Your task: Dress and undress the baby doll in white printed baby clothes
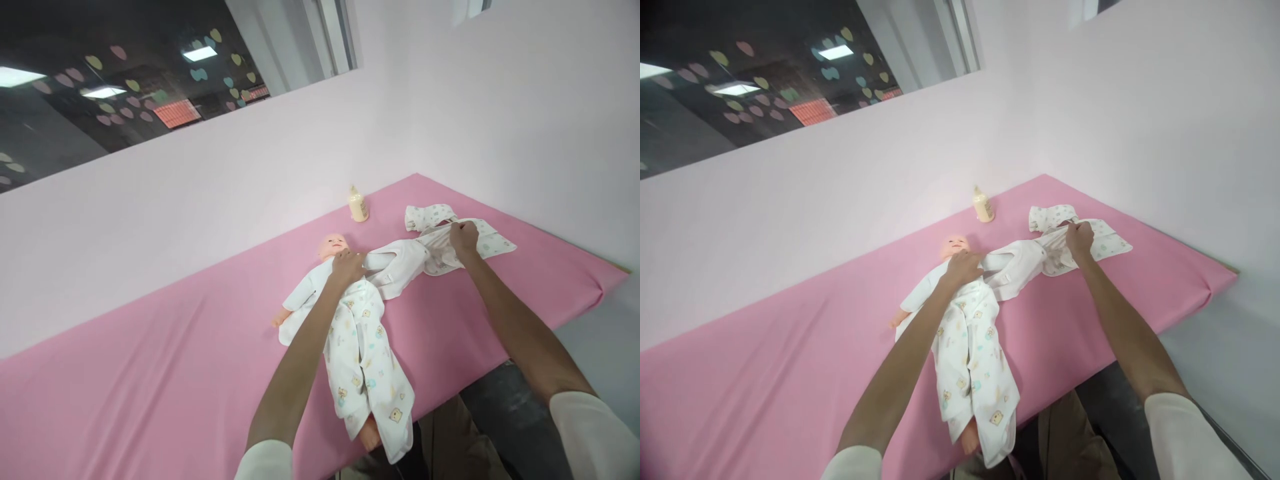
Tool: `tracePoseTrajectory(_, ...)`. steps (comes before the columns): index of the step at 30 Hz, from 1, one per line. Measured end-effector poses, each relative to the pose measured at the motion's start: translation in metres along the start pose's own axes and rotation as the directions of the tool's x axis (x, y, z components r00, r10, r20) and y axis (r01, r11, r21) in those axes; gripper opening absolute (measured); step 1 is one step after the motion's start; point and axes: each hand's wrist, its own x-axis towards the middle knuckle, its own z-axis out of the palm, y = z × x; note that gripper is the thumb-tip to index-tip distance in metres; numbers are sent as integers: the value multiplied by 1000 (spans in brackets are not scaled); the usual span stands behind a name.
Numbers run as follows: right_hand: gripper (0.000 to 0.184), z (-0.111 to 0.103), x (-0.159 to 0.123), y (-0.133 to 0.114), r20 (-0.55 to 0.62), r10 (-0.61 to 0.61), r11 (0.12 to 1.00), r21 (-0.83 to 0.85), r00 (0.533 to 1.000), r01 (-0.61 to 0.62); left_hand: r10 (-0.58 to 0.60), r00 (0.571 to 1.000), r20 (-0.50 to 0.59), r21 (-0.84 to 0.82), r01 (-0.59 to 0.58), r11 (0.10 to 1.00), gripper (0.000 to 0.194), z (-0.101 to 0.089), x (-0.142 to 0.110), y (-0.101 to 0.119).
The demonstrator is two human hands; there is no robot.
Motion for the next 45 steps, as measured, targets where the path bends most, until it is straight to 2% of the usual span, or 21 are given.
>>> tracePoseTrajectory(3,20,6,-9,4,-9,81,997,-10,997,-81,-14,999,30,56,12,998,45,1,6,12)
tracePoseTrajectory(5,23,11,-23,-1,14,13,997,-71,1000,-12,56,997,48,66,-59,996,45,5,14,26)
tracePoseTrajectory(7,29,16,-40,-10,21,-137,975,-171,990,139,164,985,54,58,-167,984,41,10,23,41)
tracePoseTrajectory(9,36,21,-59,-21,63,-295,912,-280,954,300,231,972,45,53,-233,971,38,16,31,54)
tracePoseTrajectory(10,39,24,-68,-26,137,-337,874,-324,932,363,241,970,39,54,-243,969,37,19,35,58)
tracePoseTrajectory(13,48,32,-87,-34,415,-305,801,-375,857,467,249,968,20,53,-250,967,36,24,42,61)
tracePoseTrajectory(15,43,35,-92,-35,526,-290,794,-335,800,507,255,967,9,47,-255,966,36,24,44,58)
tracePoseTrajectory(18,25,32,-86,-30,615,-327,791,-237,717,564,244,970,9,12,-244,970,38,19,43,53)
tracePoseTrajectory(19,22,29,-82,-28,630,-329,791,-223,704,570,238,971,17,-6,-238,971,39,17,41,53)
tracePoseTrajectory(21,21,21,-74,-23,615,-313,802,-237,724,549,234,972,33,-48,-233,971,41,11,39,52)
tracePoseTrajectory(26,23,11,-62,-16,445,-227,896,-254,866,365,284,958,29,-177,-275,945,40,-1,33,42)
tracePoseTrajectory(29,26,9,-60,-16,375,-197,951,-151,906,269,280,959,35,-216,-266,939,36,-8,31,32)
tracePoseTrajectory(34,25,7,-60,-16,260,-102,993,-26,960,112,151,987,50,-252,-134,958,33,-25,25,27)
tracePoseTrajectory(36,25,8,-62,-16,273,-88,995,-21,958,97,119,991,56,-269,-100,958,32,-30,24,30)
tracePoseTrajectory(38,24,12,-66,-17,306,-111,989,-61,945,136,115,993,39,-280,-100,955,31,-30,24,33)
tracePoseTrajectory(40,21,17,-73,-19,345,-173,966,-121,923,226,122,992,10,-292,-114,950,33,-24,27,37)
tracePoseTrajectory(45,17,24,-91,-24,466,-323,864,-209,824,458,122,991,-48,-248,-130,960,35,2,39,47)
